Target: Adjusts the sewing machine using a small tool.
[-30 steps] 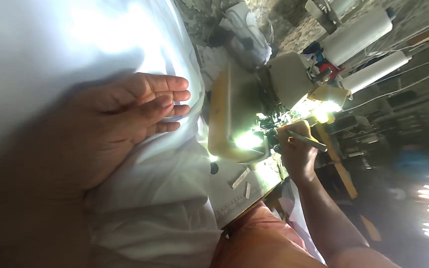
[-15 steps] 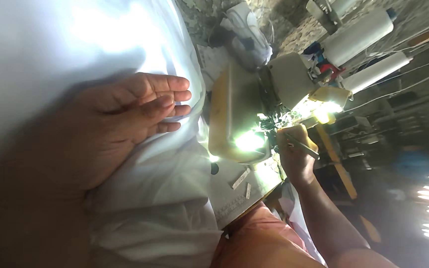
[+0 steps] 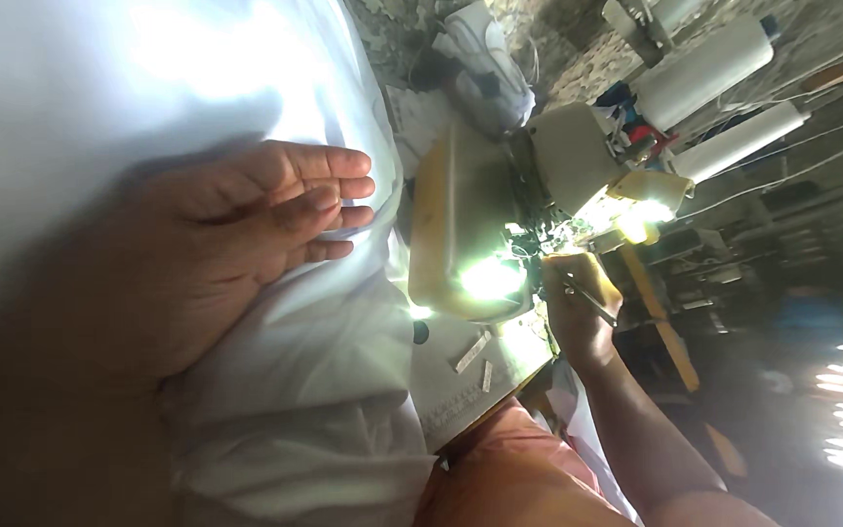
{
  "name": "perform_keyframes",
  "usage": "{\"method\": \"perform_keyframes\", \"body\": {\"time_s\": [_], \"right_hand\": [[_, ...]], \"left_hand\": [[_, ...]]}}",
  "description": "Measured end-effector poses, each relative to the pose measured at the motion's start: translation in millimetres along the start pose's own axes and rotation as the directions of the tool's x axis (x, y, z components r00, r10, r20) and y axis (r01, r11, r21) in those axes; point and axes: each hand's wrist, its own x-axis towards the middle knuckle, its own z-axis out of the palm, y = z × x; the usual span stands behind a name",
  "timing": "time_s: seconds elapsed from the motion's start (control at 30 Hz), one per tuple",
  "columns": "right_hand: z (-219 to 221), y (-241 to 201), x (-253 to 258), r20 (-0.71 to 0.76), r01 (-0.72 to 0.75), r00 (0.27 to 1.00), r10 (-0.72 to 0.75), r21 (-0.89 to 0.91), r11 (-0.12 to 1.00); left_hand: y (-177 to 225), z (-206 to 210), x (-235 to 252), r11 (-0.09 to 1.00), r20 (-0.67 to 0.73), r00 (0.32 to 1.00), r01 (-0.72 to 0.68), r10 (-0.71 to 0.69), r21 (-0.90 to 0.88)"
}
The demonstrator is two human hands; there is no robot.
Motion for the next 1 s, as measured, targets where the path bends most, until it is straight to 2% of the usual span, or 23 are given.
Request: {"method": "perform_keyframes", "body": {"time_s": [0.2, 0.7, 0.9, 1.0], "right_hand": [[1.7, 1.7, -0.5, -0.019, 0.047, 0.999, -0.047, -0.021, 0.999], [0.9, 1.6, -0.9, 0.007, 0.027, 1.000, -0.027, 0.007, 1.000], [-1.8, -2.2, 1.2, 0.058, 0.009, 0.998, -0.007, -0.029, 1.000], [0.3, -1.0, 2.4, 0.039, -0.015, 0.999, 0.017, -0.034, 0.999]], "left_hand": [[0.9, -0.6, -0.1, 1.000, 0.004, 1.000, 0.008, -0.008, 0.000], [3.6, 1.7, -1.1, 1.000, -0.015, 1.000, 0.014, -0.014, 0.007], [25.8, 12.9, -2.6, 0.986, -0.065, 0.987, 0.149, -0.144, 0.080], [27.5, 14.8, -2.2, 0.986, -0.072, 0.988, 0.146, -0.140, 0.079]]}}
